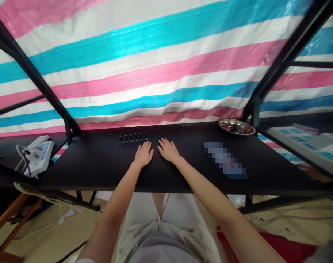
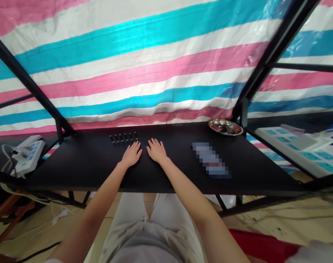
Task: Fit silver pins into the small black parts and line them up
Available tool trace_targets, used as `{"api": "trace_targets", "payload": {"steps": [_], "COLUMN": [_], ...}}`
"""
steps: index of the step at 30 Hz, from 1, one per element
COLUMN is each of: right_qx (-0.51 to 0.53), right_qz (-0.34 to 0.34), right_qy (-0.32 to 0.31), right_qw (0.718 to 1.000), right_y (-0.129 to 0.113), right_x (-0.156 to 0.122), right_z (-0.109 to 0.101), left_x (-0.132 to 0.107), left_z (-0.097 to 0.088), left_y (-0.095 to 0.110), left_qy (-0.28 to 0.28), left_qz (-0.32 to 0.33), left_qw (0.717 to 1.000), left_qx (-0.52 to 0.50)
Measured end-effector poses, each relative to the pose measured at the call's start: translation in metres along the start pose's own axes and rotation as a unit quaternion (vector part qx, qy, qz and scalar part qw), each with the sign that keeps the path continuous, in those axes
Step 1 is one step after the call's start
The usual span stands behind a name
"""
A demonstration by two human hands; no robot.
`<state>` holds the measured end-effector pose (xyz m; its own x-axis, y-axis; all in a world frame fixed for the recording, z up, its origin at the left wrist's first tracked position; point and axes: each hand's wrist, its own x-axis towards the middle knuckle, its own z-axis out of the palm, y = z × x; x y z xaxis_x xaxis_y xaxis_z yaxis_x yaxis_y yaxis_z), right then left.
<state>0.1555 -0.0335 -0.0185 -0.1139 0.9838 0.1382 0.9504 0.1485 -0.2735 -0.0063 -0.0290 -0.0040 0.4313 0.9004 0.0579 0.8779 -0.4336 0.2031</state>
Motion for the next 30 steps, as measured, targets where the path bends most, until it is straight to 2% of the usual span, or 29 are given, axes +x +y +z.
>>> {"api": "trace_targets", "payload": {"steps": [14, 23, 30], "right_qx": [0.006, 0.008, 0.008], "right_qz": [-0.001, -0.004, -0.003], "right_qy": [-0.013, -0.006, -0.006], "right_qw": [1.0, 1.0, 1.0], "right_y": [0.0012, 0.0026, 0.0014], "right_x": [0.0017, 0.002, 0.0017], "right_z": [-0.0016, 0.001, 0.001], "left_x": [0.0045, 0.0058, 0.0036], "left_z": [-0.0004, 0.0044, 0.0015], "left_y": [-0.0056, -0.0091, -0.007], "left_qy": [-0.01, 0.007, 0.008], "left_qz": [-0.006, -0.001, -0.005], "left_qw": [0.999, 0.999, 0.999], "left_qx": [-0.032, -0.036, -0.047]}}
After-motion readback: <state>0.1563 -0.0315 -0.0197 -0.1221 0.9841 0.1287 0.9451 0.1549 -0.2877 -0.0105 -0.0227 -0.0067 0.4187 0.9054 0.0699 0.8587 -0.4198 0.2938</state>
